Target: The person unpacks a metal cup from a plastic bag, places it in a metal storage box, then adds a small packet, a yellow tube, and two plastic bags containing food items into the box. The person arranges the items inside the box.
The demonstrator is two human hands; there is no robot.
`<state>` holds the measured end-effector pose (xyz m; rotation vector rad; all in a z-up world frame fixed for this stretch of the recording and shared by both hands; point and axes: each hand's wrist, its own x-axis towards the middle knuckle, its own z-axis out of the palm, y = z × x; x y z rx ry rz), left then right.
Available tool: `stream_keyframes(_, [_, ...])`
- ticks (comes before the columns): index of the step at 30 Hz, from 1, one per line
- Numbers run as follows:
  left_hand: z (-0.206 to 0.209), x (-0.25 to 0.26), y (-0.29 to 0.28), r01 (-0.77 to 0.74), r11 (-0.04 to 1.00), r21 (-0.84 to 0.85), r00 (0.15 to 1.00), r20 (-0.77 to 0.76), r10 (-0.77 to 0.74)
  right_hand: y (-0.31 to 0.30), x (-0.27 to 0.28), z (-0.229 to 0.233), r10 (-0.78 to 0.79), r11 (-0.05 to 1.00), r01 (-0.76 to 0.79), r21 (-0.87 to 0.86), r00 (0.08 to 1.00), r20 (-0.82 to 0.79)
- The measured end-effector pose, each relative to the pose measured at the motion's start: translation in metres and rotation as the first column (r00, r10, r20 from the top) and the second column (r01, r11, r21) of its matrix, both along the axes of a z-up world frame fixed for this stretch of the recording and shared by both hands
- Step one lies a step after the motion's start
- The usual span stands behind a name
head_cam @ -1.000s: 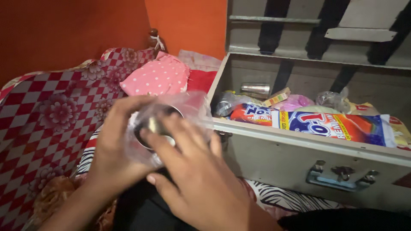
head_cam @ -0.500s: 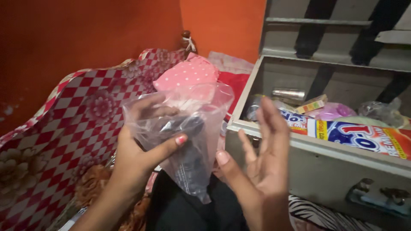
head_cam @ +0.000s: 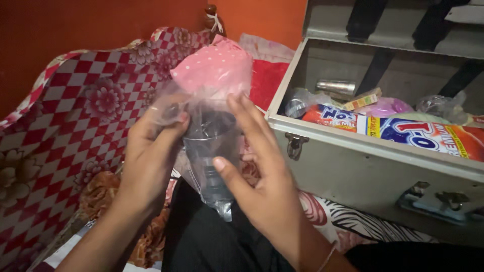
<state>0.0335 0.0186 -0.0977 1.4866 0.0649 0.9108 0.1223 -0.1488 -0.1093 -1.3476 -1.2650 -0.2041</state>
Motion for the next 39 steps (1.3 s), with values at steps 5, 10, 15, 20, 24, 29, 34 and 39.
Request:
stream_keyframes(5, [-0.001,0.0,0.014,0.007,0.988,0.152,0.984,-0.176,0.02,0.001,0.005,0.012,-0.082,0.977,0.126,-0.171,0.966,0.244])
stream_keyframes(10, [0.008,0.002,0.02,0.046,0.965,0.257,0.967,-0.253,0.022,-0.001,0.019,0.025,-0.011,0.969,0.075,-0.234,0.964,0.265])
stream_keyframes(15, [0.02,-0.012,0.005,-0.055,0.979,0.194,0.989,-0.123,0.08,-0.007,0.021,0.029,-0.005,0.933,0.101,-0.344,0.963,0.271])
stream_keyframes(20, [0.027,-0.019,-0.003,-0.016,0.822,0.57,1.0,-0.003,0.021,-0.012,0.042,0.029,-0.032,0.922,0.161,-0.353,0.938,0.344])
stream_keyframes(24, [0.022,-0.011,-0.005,-0.064,0.546,0.835,0.983,-0.043,0.181,-0.019,0.045,0.02,-0.066,0.854,0.211,-0.475,0.95,0.304])
stream_keyframes(29, [0.007,0.002,-0.003,-0.012,0.705,0.709,0.978,-0.139,0.157,-0.017,0.037,0.008,0.02,0.979,0.002,-0.205,0.994,0.104])
stream_keyframes(34, [-0.014,0.008,0.008,0.064,0.878,0.475,0.967,-0.247,0.063,0.002,0.045,0.003,-0.003,0.979,0.078,-0.188,0.93,0.368])
stream_keyframes(39, [-0.036,0.014,0.017,-0.022,0.938,0.347,0.957,-0.263,0.12,0.022,0.057,-0.006,0.128,0.923,-0.042,-0.382,0.971,0.202])
